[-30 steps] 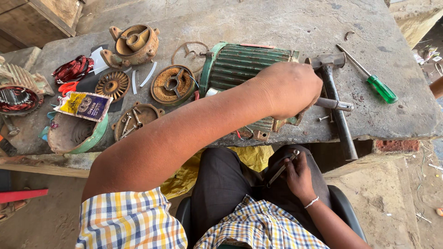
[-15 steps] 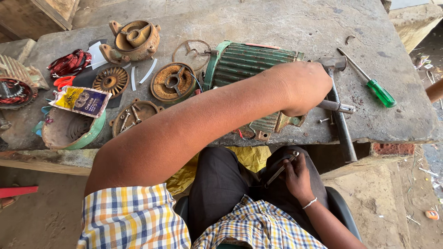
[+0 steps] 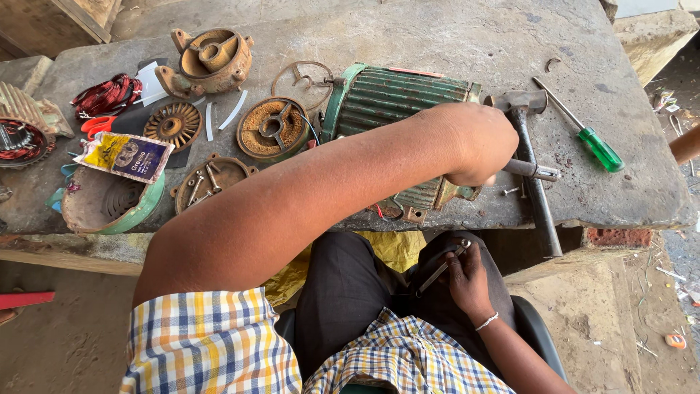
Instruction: The person works on a green electric motor placed on a concrete workbench. They strike the motor housing with a hammer, hold the motor steady, and use a spanner to loosen and turn fasteners on the motor body while handling a cylindrical capacitor attached to it.
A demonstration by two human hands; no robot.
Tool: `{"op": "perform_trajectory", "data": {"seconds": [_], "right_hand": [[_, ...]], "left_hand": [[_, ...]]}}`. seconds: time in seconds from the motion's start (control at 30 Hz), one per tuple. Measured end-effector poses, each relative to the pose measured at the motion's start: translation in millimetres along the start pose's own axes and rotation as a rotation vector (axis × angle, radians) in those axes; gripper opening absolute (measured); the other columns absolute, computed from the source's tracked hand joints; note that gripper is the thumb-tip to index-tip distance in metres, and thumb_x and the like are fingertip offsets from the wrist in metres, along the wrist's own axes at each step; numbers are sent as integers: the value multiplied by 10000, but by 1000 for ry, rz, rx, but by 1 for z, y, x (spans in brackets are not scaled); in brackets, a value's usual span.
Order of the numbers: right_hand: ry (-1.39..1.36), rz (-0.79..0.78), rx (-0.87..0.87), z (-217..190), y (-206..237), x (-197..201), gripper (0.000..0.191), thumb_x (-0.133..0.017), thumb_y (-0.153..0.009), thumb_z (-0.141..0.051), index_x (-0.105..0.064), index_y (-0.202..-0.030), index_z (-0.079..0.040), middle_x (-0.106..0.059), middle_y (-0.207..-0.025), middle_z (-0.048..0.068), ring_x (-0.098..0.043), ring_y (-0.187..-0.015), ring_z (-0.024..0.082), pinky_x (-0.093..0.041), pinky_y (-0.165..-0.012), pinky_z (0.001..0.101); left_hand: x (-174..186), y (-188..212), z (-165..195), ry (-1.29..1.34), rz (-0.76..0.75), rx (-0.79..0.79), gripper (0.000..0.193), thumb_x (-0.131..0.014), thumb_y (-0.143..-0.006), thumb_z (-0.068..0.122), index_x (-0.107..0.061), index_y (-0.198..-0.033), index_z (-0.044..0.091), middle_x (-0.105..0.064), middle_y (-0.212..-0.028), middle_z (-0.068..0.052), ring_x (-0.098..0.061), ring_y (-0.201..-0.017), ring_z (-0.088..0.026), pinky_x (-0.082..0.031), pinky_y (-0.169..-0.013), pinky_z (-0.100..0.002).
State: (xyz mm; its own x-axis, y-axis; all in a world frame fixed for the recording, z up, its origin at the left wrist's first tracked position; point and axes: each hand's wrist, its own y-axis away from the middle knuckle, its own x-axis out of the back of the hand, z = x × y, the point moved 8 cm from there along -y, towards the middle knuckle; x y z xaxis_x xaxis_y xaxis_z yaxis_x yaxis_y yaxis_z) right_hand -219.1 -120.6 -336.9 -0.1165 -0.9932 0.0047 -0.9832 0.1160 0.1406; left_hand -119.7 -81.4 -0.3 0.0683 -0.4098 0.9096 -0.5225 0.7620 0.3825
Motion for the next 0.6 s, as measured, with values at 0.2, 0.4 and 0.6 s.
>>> {"op": "perform_trajectory", "data": {"seconds": [0.2, 0.4, 0.6], "right_hand": [[28, 0, -19, -1, 1, 1, 226, -538, -1029, -139, -498, -1241, -74, -685, -989, 64, -664, -805, 128, -579, -602, 297], [44, 4, -26, 0, 1, 1, 232, -542, -1030, -141, -496, -1248, -75, -688, -980, 69, -667, -805, 125, -583, -601, 296], [18, -2, -5, 1, 0, 1, 220, -543, -1032, -132, -506, -1239, -68, -687, -981, 70, -657, -793, 128, -571, -597, 295]], "left_hand": [[6, 4, -5, 49, 71, 52, 224, -791, -757, 95, -781, -974, 37, -733, -1062, -175, -716, -1037, -291, -580, -865, -400], [-1, 1, 0, 18, -37, 5, 214, -732, -839, 148, -776, -1026, 52, -736, -1077, -164, -706, -1059, -311, -571, -880, -427], [7, 0, -8, 91, 118, 66, 376, -886, -728, 262, -777, -1013, 43, -716, -1107, -179, -701, -1076, -298, -576, -891, -398]]}}
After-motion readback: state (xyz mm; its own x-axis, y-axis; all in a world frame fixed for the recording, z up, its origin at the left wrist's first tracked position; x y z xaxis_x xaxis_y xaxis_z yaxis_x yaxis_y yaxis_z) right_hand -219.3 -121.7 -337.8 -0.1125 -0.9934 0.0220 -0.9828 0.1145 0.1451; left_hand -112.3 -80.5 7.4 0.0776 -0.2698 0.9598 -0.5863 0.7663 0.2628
